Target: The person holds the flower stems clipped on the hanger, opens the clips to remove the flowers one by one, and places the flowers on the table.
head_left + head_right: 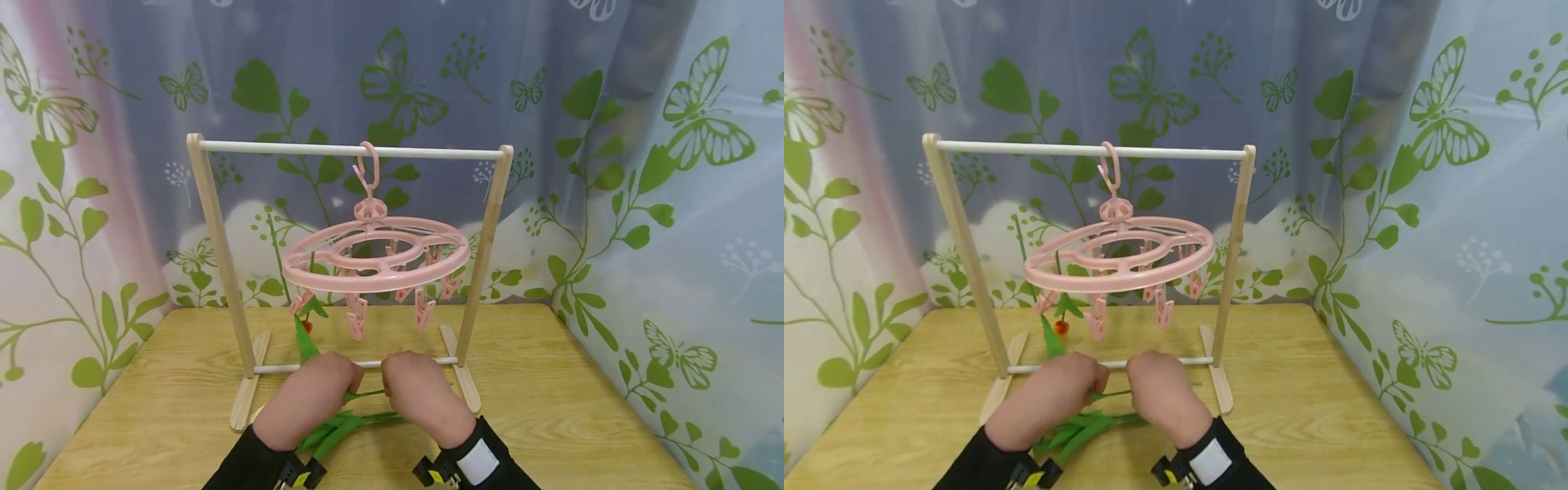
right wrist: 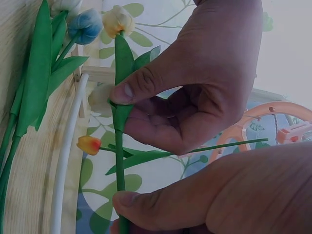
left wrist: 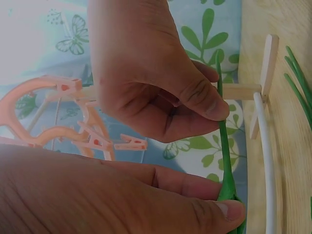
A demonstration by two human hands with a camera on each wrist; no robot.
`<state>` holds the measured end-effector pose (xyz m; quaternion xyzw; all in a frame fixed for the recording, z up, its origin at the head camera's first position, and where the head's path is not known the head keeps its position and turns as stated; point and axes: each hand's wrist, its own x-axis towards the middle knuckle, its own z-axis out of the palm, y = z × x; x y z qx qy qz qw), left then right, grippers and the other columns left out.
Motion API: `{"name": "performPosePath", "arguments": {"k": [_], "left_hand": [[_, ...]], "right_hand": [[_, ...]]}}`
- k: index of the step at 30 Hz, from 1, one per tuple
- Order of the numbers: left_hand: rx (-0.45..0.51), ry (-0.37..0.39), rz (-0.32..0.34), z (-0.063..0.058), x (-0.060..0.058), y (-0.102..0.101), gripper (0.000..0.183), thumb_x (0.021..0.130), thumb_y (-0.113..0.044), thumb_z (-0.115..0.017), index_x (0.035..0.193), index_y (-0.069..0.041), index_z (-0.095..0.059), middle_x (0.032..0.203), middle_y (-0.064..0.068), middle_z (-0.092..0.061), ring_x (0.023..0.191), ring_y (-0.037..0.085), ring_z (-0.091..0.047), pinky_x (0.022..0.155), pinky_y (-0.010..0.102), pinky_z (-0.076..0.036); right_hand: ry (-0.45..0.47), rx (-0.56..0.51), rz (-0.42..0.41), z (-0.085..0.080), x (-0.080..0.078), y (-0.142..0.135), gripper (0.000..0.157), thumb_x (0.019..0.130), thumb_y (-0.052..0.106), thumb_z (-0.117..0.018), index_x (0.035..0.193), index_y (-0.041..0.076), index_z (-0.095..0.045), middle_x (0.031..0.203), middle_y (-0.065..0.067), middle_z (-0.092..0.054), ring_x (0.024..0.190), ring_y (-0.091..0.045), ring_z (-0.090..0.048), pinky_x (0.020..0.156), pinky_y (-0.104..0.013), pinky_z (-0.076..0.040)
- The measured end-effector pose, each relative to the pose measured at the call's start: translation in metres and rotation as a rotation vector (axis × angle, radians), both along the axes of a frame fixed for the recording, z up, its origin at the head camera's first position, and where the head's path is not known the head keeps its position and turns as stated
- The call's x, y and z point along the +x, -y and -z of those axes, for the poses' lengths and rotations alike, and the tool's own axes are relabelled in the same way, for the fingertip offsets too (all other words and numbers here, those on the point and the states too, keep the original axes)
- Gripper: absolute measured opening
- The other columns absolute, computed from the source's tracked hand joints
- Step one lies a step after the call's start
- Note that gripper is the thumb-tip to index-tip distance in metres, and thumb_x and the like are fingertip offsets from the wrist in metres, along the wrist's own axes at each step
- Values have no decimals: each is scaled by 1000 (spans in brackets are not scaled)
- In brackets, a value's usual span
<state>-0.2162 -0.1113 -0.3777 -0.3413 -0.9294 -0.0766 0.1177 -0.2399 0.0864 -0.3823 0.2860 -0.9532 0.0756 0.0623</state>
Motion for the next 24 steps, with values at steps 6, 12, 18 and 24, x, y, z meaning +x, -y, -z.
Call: {"name": "performPosePath", "arguments": {"k": [6, 12, 18, 24], "left_hand": [[9, 7, 4, 5, -4, -2, 55, 86, 13, -65, 69, -23, -27, 71, -11, -12, 64, 7, -12, 60, 25, -14], [47, 90, -22, 6, -9, -5, 58, 84, 17, -60, 73, -24, -20, 75, -9, -9, 69, 9, -9, 63, 29, -12], [15, 95, 6, 15, -10, -10, 57, 82, 19, -55, 72, -23, -19, 74, -8, -9, 67, 9, -8, 62, 28, -11], [6, 143, -25, 20, -13, -12, 56, 83, 19, -54, 72, -22, -18, 74, -8, -8, 68, 10, -6, 61, 29, -11]], "right_hand": [[-29, 17, -10, 3, 0, -1, 53, 92, -2, -69, 55, 20, -39, 55, 10, -23, 53, -8, -23, 48, -23, -21], [-62, 36, -11, 8, -3, 0, 51, 94, -1, -68, 57, 19, -40, 57, 9, -27, 51, -7, -24, 47, -22, -22], [-71, 64, -48, 18, -2, -2, 46, 94, -2, -67, 59, 19, -45, 56, 8, -30, 53, -7, -26, 50, -23, -25], [-12, 24, -54, 22, -5, -1, 50, 92, -4, -66, 58, 20, -39, 55, 9, -25, 52, -8, -22, 50, -24, -21]]}}
